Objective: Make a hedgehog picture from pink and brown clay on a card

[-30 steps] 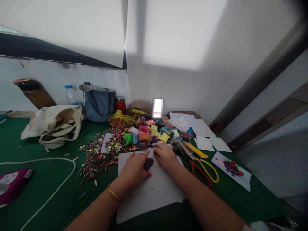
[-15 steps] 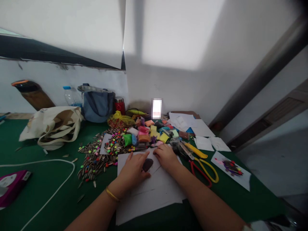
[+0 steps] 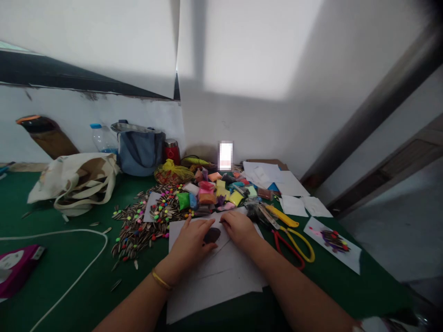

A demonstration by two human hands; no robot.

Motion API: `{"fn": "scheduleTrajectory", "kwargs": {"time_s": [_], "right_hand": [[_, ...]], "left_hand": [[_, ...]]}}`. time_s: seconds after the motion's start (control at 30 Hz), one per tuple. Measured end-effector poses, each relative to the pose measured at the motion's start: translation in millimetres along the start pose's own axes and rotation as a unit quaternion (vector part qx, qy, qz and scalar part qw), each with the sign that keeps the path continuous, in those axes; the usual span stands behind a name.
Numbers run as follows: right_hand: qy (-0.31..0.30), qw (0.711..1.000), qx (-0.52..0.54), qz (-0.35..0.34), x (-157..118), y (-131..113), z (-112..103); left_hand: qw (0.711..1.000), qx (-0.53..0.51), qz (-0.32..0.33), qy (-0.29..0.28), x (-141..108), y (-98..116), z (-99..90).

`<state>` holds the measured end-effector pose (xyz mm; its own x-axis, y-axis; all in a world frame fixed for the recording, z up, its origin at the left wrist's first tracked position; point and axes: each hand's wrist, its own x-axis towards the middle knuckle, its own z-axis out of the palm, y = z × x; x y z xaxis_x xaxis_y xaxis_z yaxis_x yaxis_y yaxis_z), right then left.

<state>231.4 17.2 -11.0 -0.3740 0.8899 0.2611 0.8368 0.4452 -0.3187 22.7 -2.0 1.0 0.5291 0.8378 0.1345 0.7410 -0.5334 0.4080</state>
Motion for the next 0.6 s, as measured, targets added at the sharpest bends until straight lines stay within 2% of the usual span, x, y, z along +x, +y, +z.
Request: {"fn": "scheduleTrajectory", "kwargs": {"time_s": [0.2, 0.37, 0.6], "right_hand": [[0.013, 0.996, 0.092, 0.0, -4, -3, -7], [0.028, 0.975, 0.22, -0.001, -9, -18, -11], [0.067, 0.965, 0.249, -0.038, -12, -30, -11]], "left_hand": [[0.998, -0.005, -0.022, 0.063, 1, 0, -2.0], [0.989, -0.093, -0.023, 0.113, 0, 5, -6.1], [0.981, -0.17, -0.039, 0.082, 1, 9, -6.3]]}}
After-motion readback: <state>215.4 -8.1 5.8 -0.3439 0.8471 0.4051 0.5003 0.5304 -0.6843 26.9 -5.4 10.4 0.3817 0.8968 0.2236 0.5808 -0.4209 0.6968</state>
